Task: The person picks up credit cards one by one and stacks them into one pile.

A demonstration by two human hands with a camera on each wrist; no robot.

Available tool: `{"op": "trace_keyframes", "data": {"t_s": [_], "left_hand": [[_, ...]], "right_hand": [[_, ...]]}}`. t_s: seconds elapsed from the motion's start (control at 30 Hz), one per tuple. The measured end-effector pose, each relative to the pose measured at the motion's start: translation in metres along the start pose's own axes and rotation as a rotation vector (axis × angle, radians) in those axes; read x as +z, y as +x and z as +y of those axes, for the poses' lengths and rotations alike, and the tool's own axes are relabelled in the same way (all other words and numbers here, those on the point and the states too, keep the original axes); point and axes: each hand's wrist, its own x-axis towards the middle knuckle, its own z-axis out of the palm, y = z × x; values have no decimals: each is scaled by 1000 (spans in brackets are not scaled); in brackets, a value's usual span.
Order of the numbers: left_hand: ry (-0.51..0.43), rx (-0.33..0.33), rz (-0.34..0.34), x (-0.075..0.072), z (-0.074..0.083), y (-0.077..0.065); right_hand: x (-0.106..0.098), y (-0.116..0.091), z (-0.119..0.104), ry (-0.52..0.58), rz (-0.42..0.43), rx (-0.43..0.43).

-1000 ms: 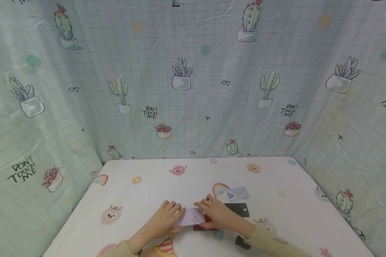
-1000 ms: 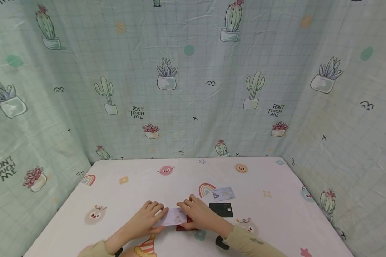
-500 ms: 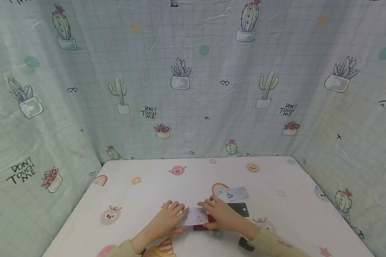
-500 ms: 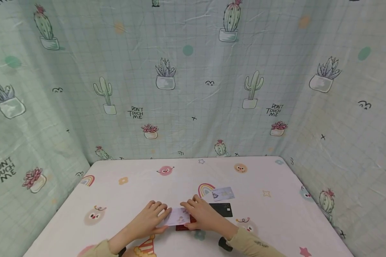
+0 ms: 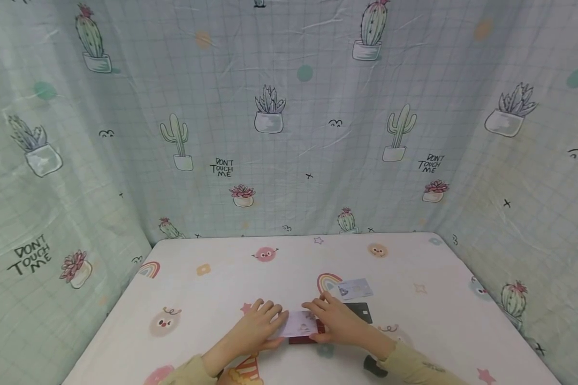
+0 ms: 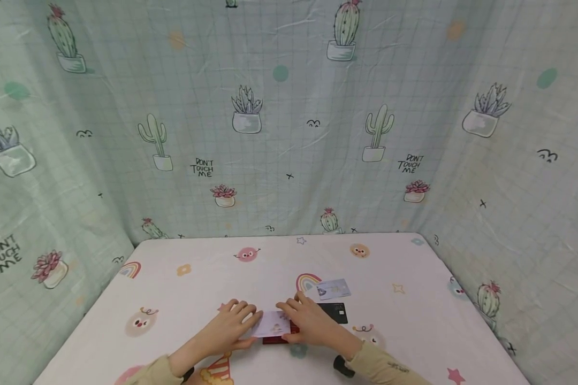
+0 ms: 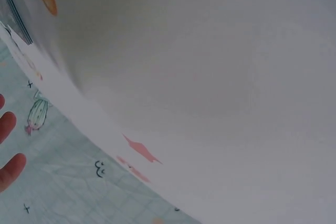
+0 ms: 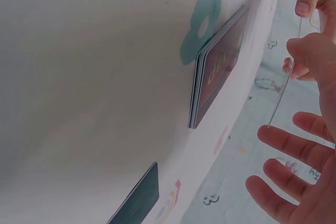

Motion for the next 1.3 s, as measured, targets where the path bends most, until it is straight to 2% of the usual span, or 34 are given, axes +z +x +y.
{"op": "trace_keyframes", "data": {"t_s": [0.23, 0.5, 0.83, 1.3], "left_hand": [[7, 25, -29, 3, 3, 3], [9, 43, -29, 7, 7, 6], [20, 43, -49, 15, 9, 6], [21, 61, -83, 13, 12, 10]], "right_hand": [[0, -5, 4, -14, 12, -7], [4, -10, 9, -58, 20, -33], [6, -17, 14, -44, -18, -41], [6, -24, 14, -20, -46, -34]]}}
